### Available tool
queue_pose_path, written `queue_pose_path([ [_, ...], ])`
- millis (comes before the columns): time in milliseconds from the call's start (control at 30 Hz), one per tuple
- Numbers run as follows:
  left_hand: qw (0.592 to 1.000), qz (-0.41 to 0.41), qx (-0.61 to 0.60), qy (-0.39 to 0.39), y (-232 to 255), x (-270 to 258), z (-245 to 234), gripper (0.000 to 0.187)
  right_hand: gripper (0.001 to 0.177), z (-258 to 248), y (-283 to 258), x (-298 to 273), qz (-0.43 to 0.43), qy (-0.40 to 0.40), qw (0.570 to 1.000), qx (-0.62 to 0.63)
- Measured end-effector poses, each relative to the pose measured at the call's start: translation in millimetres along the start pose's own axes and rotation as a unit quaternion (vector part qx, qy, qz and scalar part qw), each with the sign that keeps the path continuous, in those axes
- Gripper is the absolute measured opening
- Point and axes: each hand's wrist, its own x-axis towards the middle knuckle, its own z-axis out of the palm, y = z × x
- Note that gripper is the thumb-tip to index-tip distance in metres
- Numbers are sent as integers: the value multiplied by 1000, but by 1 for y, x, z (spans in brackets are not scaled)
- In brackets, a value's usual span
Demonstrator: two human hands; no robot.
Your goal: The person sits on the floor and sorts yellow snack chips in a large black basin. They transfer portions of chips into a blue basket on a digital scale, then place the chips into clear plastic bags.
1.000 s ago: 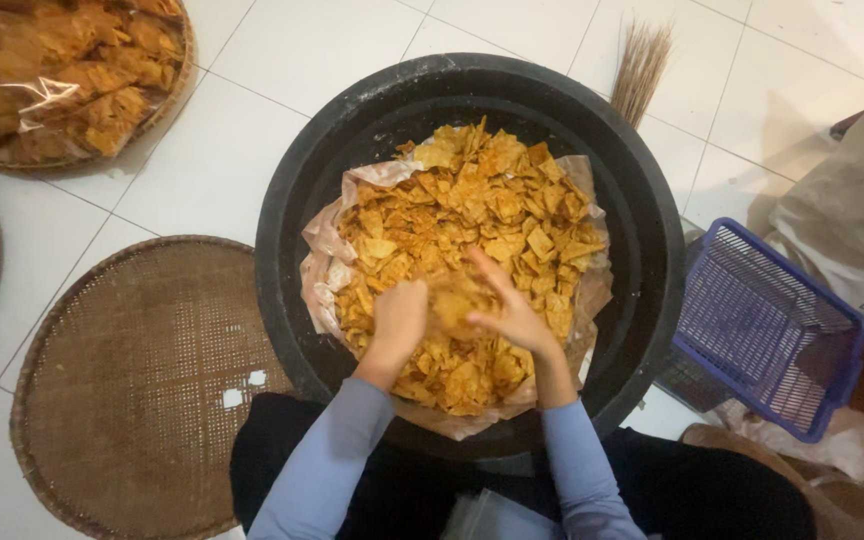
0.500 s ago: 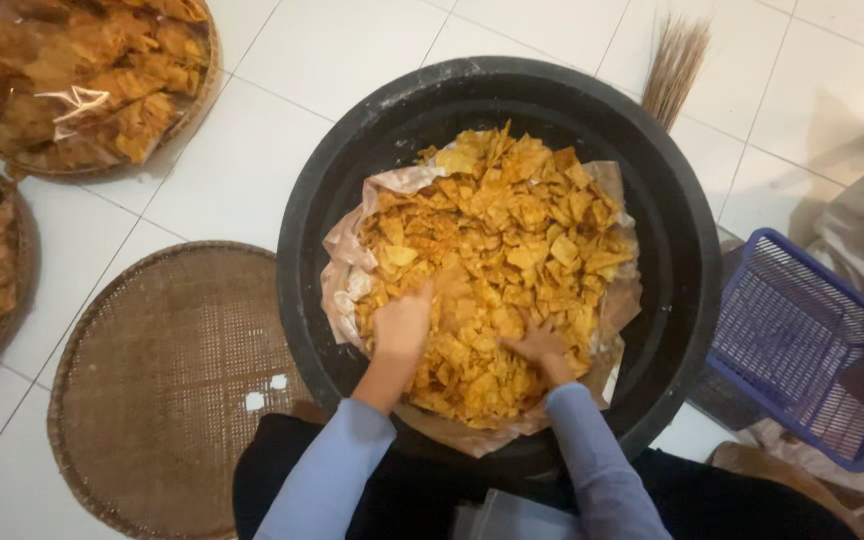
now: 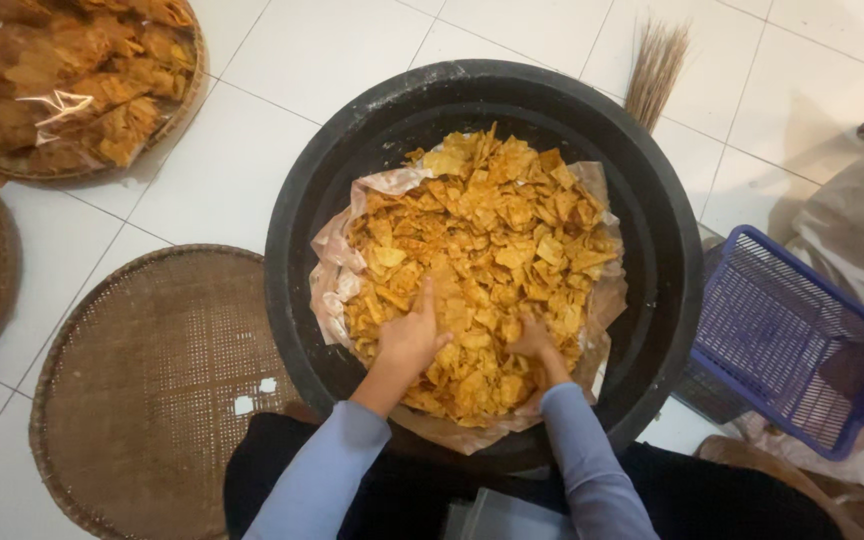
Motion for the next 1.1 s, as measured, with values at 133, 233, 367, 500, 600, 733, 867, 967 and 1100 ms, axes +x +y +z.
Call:
queue_pose_path([
  [133, 996, 37, 19, 82, 3, 12, 28, 101, 109, -25, -8, -6, 27, -27, 981, 191],
  [233, 993, 46, 13, 107, 12, 22, 51, 93, 113, -51, -25, -20, 20, -83, 921, 379],
  [367, 990, 91, 13, 110, 21, 23, 67, 81, 102, -76, -74, -41, -157, 46, 868, 469],
  [500, 988, 104, -5, 111, 20, 13, 58, 84, 115, -77, -128, -69, -85, 174, 881, 432],
  [600, 995, 62, -46, 70, 19, 13, 50, 80, 107, -71, -149, -85, -202, 162, 858, 444],
  [733, 986, 105, -54, 119, 14, 14, 51, 61, 108, -77, -150, -93, -281, 160, 875, 360],
  [867, 992, 53, -36, 111, 21, 18, 42, 57, 122, -91, -145, -94, -325, 136, 885, 305],
  [967, 989, 36, -44, 140, 23, 16, 38, 55, 111, -97, -138, -92, -306, 80, 916, 246],
  [1100, 979, 50, -64, 186, 17, 14, 40, 34, 64, -106, -119, -84, -322, 86, 914, 233],
])
